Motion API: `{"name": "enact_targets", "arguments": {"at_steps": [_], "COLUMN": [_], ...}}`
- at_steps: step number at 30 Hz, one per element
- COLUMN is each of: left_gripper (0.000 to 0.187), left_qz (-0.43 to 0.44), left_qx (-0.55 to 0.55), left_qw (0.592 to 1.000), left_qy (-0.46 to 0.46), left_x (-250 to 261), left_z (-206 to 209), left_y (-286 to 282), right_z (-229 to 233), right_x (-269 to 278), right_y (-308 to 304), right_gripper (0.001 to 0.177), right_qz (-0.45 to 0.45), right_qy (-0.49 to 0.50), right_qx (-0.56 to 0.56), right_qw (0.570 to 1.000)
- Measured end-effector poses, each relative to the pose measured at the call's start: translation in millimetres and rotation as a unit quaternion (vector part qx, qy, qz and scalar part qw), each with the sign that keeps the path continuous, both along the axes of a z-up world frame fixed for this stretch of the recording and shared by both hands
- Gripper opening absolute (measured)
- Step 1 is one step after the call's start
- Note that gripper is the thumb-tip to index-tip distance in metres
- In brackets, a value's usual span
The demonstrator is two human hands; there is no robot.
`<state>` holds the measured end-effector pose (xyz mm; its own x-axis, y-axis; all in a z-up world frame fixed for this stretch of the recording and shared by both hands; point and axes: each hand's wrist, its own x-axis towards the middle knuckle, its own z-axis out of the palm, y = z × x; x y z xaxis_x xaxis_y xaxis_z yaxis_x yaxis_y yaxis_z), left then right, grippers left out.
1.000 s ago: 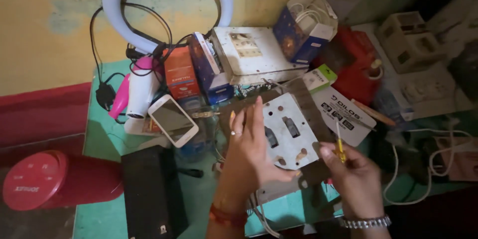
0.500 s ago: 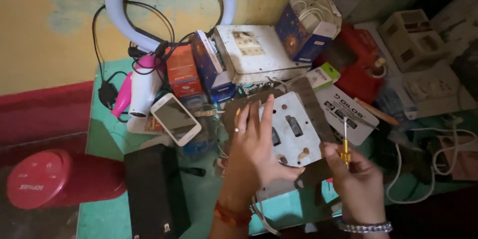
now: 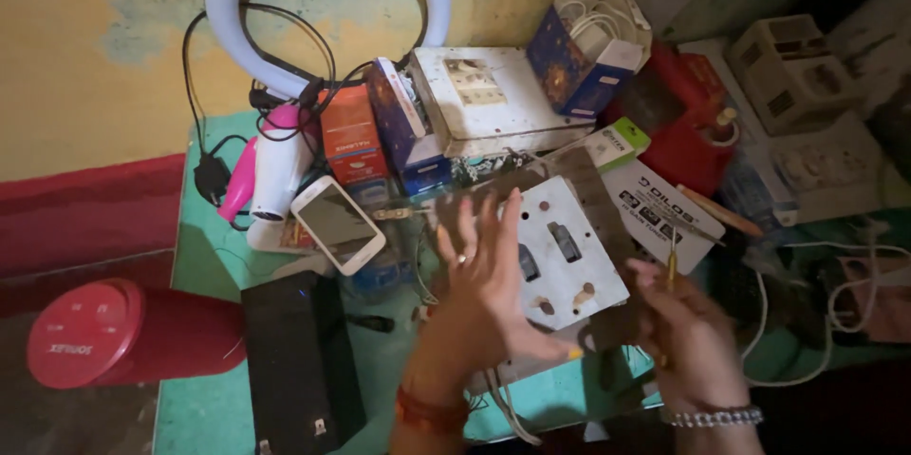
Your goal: The person uses a screwdriver to unscrew and take apart a wall switch panel on a cluttered workbench, holding the plate steady while removing screws and manipulating the switch components and wiring by hand.
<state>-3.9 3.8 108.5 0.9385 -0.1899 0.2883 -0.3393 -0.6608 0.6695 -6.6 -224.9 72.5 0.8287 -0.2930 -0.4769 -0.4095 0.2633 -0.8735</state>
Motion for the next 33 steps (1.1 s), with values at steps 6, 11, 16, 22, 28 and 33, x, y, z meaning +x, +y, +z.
{"name": "enact_targets", "arguments": {"at_steps": [6, 11, 16, 22, 28, 33], "left_gripper": [0.157, 0.149, 0.143, 0.136, 0.113, 0.117], "left_qz": [0.012, -0.021, -0.043, -0.046, -0.041, -0.053], "left_qx": [0.003, -0.046, -0.074, -0.147, -0.135, -0.100], "left_qw": [0.998, 0.999, 0.996, 0.988, 0.989, 0.994], "left_qy": [0.066, -0.013, -0.036, 0.023, 0.036, -0.005], "left_x": [-4, 3, 12, 23, 33, 37], "left_z": [-9, -20, -19, -8, -12, 8], "left_y": [5, 12, 26, 42, 54, 55], "right_z": [0, 43, -6, -15, 15, 27], "right_x": [-5, -4, -7, -9, -9, -1], "right_y": [-15, 15, 8, 31, 52, 55], "right_gripper": [0.031, 0.051, 0.039, 0.035, 0.030, 0.033], "right_qz": [0.050, 0.161, 0.157, 0.083, 0.075, 0.075], "right_qy": [0.000, 0.007, -0.096, -0.203, -0.234, -0.231], "right_qx": [-0.014, -0.067, -0.136, -0.203, -0.325, -0.383], "right_qw": [0.999, 0.985, 0.973, 0.954, 0.913, 0.891]}}
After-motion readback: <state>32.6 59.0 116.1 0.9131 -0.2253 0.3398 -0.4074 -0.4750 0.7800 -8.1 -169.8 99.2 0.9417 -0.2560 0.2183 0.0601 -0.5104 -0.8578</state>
